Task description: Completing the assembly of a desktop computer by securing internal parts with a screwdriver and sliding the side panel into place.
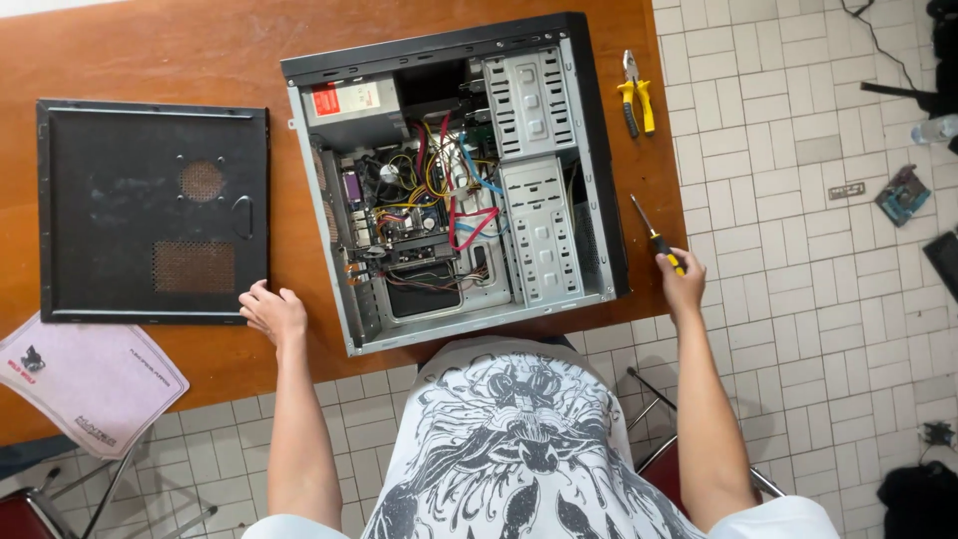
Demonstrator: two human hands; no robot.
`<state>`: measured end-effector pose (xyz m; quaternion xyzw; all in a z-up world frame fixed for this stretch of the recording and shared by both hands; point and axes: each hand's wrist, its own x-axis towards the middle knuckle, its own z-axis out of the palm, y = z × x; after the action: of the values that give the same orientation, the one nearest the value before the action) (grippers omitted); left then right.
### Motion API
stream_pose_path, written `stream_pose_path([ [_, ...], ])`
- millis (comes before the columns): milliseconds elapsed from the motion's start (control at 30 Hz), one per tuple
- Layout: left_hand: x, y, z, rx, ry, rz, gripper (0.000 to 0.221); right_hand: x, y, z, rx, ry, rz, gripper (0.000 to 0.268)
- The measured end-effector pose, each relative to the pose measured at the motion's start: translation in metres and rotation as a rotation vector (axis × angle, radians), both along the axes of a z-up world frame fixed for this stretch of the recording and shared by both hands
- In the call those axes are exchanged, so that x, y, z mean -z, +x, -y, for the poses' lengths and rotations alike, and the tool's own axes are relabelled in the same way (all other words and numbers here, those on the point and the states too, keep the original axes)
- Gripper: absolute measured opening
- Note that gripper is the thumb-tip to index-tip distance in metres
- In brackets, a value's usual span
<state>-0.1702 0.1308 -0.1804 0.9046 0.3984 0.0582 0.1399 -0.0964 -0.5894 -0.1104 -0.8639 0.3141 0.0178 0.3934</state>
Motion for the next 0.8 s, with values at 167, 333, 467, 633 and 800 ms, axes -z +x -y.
stream_pose_path([
  [167,-0.004,0.035,-0.014,0.068,-0.032,0.055,0.029,-0.009,-0.005,-0.022,-0.017,-0.122,-0.103,0.033],
  [333,-0.003,0.065,-0.031,0.141,-0.081,0.104,0.028,-0.011,-0.002,-0.027,-0.172,-0.300,-0.180,0.035],
  [467,-0.009,0.067,-0.040,0.191,-0.153,0.081,0.026,-0.004,0.000,-0.022,-0.175,-0.251,-0.212,0.039],
  [633,-0.029,0.065,-0.030,0.264,-0.153,0.077,0.025,-0.013,0.002,-0.026,-0.173,-0.205,-0.218,0.044],
  [800,-0.067,0.065,-0.010,0.242,0.089,0.104,0.042,-0.012,0.003,-0.028,-0.184,-0.220,-0.205,0.045],
])
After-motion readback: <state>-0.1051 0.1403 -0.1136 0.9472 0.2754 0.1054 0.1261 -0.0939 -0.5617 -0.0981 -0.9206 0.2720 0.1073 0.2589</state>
